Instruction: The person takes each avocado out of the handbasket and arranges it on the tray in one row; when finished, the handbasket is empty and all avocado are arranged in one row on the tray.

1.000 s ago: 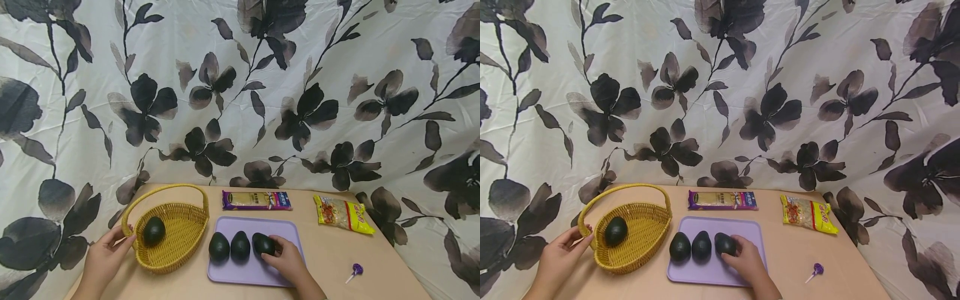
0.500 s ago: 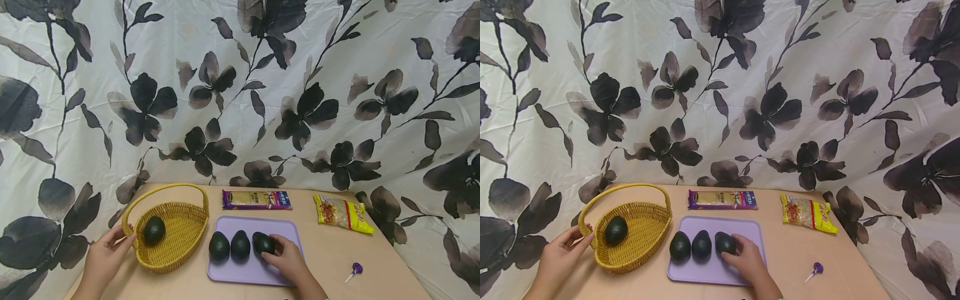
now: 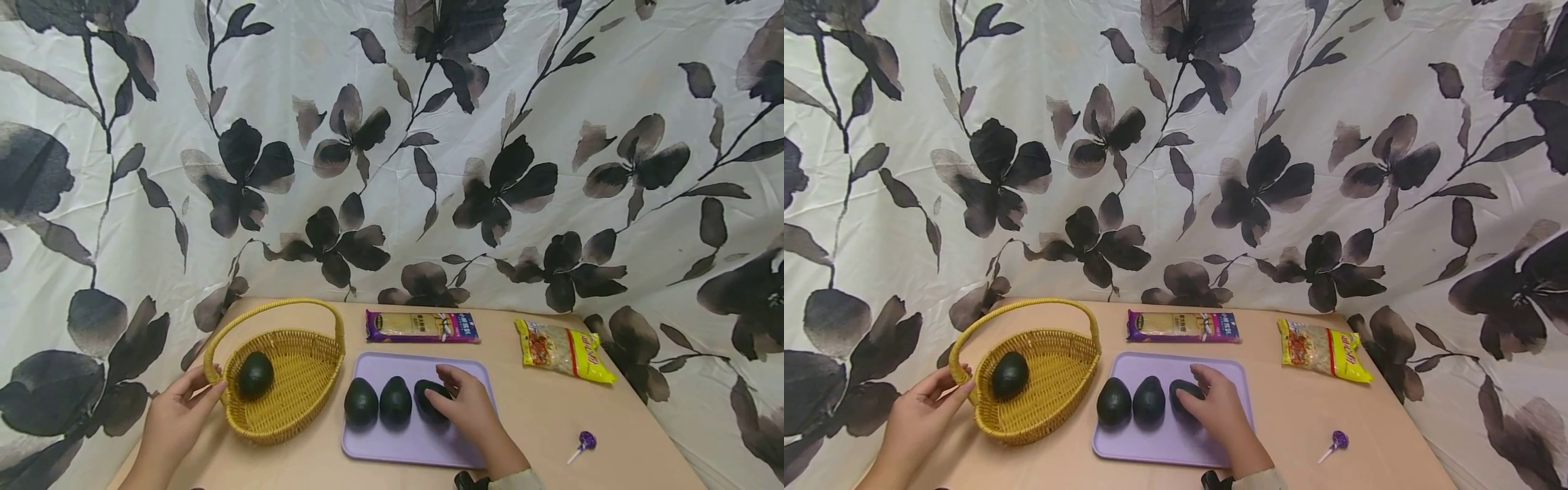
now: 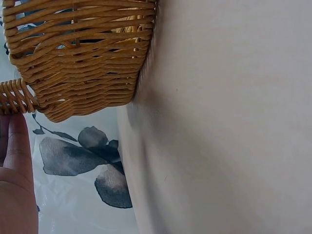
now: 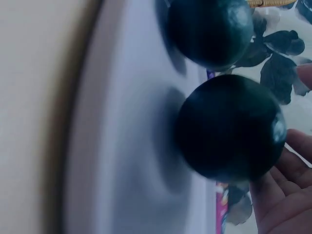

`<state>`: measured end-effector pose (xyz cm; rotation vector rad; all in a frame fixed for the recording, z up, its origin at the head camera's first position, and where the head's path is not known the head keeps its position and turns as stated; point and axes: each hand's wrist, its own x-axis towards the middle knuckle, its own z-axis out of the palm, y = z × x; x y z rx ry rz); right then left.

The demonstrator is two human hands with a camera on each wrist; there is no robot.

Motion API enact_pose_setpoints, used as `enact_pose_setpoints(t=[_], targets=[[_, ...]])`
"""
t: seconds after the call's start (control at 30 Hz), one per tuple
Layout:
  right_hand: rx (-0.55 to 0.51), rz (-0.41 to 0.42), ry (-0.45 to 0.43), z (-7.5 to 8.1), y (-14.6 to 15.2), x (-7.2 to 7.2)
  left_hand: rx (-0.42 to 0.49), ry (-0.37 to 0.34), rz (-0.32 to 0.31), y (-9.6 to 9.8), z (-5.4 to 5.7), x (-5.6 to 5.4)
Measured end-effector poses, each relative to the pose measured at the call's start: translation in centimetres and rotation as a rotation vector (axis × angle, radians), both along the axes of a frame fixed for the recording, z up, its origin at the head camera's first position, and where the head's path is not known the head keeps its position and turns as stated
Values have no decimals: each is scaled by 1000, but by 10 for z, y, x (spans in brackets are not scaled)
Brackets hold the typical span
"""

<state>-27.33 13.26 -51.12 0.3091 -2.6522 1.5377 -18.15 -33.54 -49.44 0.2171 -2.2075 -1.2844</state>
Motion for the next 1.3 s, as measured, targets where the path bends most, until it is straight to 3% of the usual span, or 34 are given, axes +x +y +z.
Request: enact_pose_setpoints(t=[0.27, 0.6, 0.87, 1.1, 1.3], targets=[[-27, 66, 42, 13, -24, -8, 29, -5, 7, -3, -3, 1], [-36, 277, 94, 36, -77, -15, 19, 5, -8, -2, -3, 2], [-33, 369, 54, 54, -128, -14, 9, -3, -13, -4, -3, 1], [-9, 450, 64, 57, -169, -19, 48, 42, -86, -5, -4, 0], [21, 495, -9, 63, -201, -18, 49, 0, -85, -7, -3, 2]])
